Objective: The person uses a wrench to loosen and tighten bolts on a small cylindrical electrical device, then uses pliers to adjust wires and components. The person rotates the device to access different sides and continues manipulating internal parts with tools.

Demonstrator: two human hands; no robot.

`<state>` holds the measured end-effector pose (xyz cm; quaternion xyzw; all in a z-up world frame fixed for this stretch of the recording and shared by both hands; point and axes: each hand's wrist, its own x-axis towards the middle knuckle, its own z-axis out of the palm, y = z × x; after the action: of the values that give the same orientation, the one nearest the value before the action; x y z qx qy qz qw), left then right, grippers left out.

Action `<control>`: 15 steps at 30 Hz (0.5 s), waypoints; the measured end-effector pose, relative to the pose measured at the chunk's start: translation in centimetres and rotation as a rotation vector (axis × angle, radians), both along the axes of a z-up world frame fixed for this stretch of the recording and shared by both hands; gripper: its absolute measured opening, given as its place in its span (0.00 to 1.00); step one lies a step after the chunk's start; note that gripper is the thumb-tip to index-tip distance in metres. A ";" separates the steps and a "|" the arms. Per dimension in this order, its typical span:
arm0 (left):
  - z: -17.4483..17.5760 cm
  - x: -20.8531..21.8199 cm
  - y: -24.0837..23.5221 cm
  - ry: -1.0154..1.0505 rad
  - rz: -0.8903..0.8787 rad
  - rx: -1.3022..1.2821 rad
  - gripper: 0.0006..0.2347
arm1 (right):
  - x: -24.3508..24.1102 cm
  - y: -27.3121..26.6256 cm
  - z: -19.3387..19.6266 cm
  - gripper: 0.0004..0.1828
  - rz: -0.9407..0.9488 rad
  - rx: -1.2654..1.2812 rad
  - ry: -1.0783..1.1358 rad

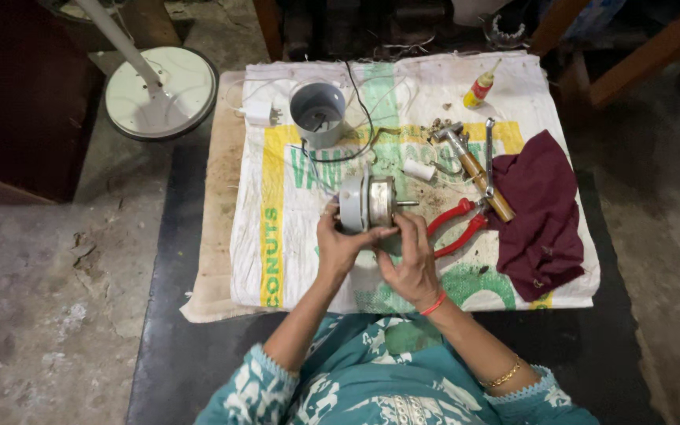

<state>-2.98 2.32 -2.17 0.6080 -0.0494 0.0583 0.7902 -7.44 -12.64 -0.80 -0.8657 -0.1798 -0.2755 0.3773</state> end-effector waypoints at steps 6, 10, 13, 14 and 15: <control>-1.6 -0.1 -0.4 -0.105 0.254 0.340 0.31 | 2.2 -4.0 1.7 0.19 -0.043 -0.086 -0.062; -2.6 -0.1 -0.4 -0.219 0.325 0.449 0.34 | 4.9 -4.5 1.6 0.09 0.007 -0.078 0.132; -2.9 0.2 -0.5 -0.249 0.324 0.422 0.36 | 5.5 -4.9 0.4 0.11 0.064 -0.014 0.045; -3.0 0.2 -0.4 -0.248 0.320 0.418 0.36 | 5.8 -5.1 -0.3 0.08 0.073 -0.026 0.038; -3.2 0.1 -0.5 -0.244 0.310 0.414 0.37 | 6.0 -5.5 -0.9 0.06 0.078 -0.039 0.034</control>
<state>-2.87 1.84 -5.38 0.7453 -0.0612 0.2399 0.6191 -1.39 -18.09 -1.73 -0.8698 -0.2121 -0.2422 0.3738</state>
